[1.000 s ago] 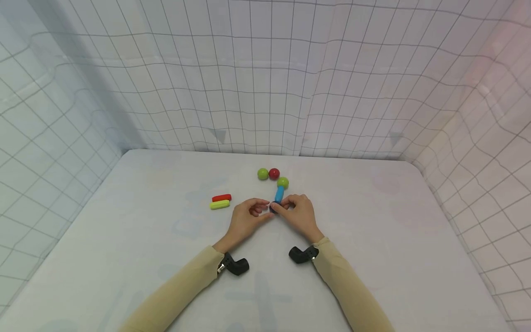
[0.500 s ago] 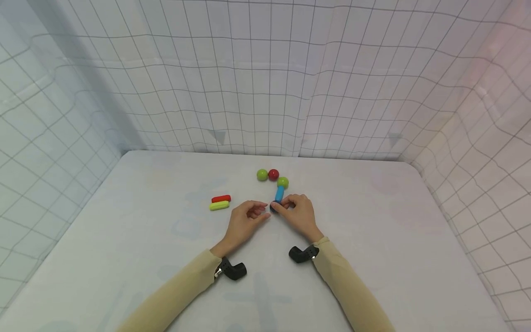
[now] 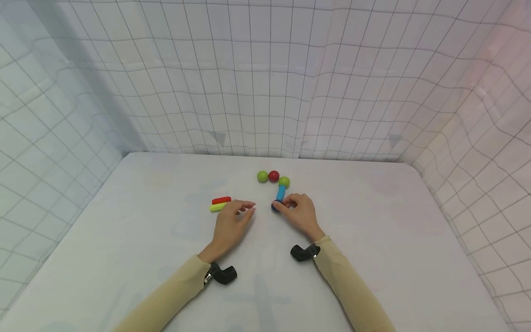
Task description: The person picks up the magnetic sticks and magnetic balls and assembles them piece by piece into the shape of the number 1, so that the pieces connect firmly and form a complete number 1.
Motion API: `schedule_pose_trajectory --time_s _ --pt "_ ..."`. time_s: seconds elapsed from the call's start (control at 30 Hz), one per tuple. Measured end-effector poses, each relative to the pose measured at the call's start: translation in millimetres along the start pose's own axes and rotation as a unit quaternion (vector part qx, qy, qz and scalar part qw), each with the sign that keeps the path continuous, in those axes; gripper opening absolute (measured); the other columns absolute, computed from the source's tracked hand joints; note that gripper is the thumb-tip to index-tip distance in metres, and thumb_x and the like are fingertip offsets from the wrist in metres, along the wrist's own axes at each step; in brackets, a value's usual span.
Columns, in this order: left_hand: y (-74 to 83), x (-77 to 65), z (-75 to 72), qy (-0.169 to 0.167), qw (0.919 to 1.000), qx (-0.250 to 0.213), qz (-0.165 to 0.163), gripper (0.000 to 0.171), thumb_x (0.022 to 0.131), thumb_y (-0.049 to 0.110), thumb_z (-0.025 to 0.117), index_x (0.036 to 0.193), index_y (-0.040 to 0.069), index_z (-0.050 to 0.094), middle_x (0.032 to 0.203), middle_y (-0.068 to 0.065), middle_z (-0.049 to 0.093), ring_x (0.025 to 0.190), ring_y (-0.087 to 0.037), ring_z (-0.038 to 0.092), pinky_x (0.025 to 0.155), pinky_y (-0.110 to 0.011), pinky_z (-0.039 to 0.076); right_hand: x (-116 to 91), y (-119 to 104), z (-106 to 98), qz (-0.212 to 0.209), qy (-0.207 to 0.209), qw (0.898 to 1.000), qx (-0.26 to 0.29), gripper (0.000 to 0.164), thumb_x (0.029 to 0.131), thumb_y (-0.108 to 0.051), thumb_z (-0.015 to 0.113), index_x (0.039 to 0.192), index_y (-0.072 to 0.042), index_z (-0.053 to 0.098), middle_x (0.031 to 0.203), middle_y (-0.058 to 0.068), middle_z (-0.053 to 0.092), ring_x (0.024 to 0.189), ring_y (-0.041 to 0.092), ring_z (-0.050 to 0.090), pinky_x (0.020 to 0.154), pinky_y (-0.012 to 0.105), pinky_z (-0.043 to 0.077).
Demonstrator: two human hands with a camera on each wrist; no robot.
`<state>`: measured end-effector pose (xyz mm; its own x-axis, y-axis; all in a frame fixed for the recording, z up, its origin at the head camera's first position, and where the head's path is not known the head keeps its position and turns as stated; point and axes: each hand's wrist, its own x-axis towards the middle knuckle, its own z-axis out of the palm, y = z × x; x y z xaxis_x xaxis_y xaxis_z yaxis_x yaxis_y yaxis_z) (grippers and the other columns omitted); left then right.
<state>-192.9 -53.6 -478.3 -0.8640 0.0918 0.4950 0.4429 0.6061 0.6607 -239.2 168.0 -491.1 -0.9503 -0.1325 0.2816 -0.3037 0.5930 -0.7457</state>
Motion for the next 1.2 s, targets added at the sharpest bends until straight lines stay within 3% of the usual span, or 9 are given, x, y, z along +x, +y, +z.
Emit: schedule_pose_trajectory --time_s 0.13,0.33,0.67,0.9,1.2 --pt "-4.0 -0.8 -10.4 0.034 0.9987 0.037 0.005 0.011 0.089 0.019 0.068 0.099 0.016 0.072 0.092 0.005 0.065 0.083 -0.014 0.054 0.066 -0.030 0.045 0.3 1.9 -0.7 0.002 -0.008 1.000 0.001 0.027 0.083 -0.040 0.073 0.080 -0.013 0.072 0.073 -0.003 0.061 0.072 0.018 0.045 0.065 0.033 0.034" --pt "-16.7 1.7 -28.8 0.067 0.9959 0.061 0.005 0.014 0.081 0.015 0.076 0.095 0.013 0.073 0.093 -0.001 0.064 0.087 -0.021 0.052 0.073 -0.035 0.044 1.9 2.8 -5.8 0.010 -0.017 1.000 -0.004 0.030 0.083 -0.044 0.071 0.082 -0.013 0.072 0.077 -0.002 0.060 0.076 0.018 0.047 0.067 0.033 0.037" --pt "-39.1 1.3 -46.5 0.044 0.9945 0.067 -0.067 0.026 0.071 0.021 0.086 0.090 0.011 0.071 0.092 -0.002 0.061 0.086 -0.021 0.046 0.073 -0.034 0.042 -1.9 3.9 -4.1 0.028 -0.025 0.999 0.003 0.033 0.082 -0.049 0.070 0.082 -0.016 0.071 0.078 -0.002 0.058 0.077 0.017 0.047 0.067 0.033 0.037" --pt "-42.5 -1.5 -46.4 0.032 0.9963 0.052 -0.060 0.018 0.073 0.016 0.084 0.084 0.010 0.071 0.087 -0.003 0.060 0.082 -0.022 0.048 0.072 -0.035 0.041 -5.0 5.4 -2.7 0.018 -0.011 1.000 0.002 0.028 0.082 -0.044 0.072 0.080 -0.016 0.072 0.077 -0.005 0.060 0.076 0.017 0.048 0.068 0.033 0.038" --pt "-45.1 -1.9 -48.4 0.030 0.9963 0.028 -0.075 0.018 0.074 0.014 0.083 0.087 0.008 0.071 0.082 0.000 0.062 0.076 -0.018 0.050 0.068 -0.033 0.040 -2.8 5.6 -1.0 0.011 -0.016 1.000 0.004 0.030 0.083 -0.045 0.071 0.082 -0.016 0.072 0.078 -0.005 0.061 0.076 0.016 0.048 0.068 0.033 0.039"
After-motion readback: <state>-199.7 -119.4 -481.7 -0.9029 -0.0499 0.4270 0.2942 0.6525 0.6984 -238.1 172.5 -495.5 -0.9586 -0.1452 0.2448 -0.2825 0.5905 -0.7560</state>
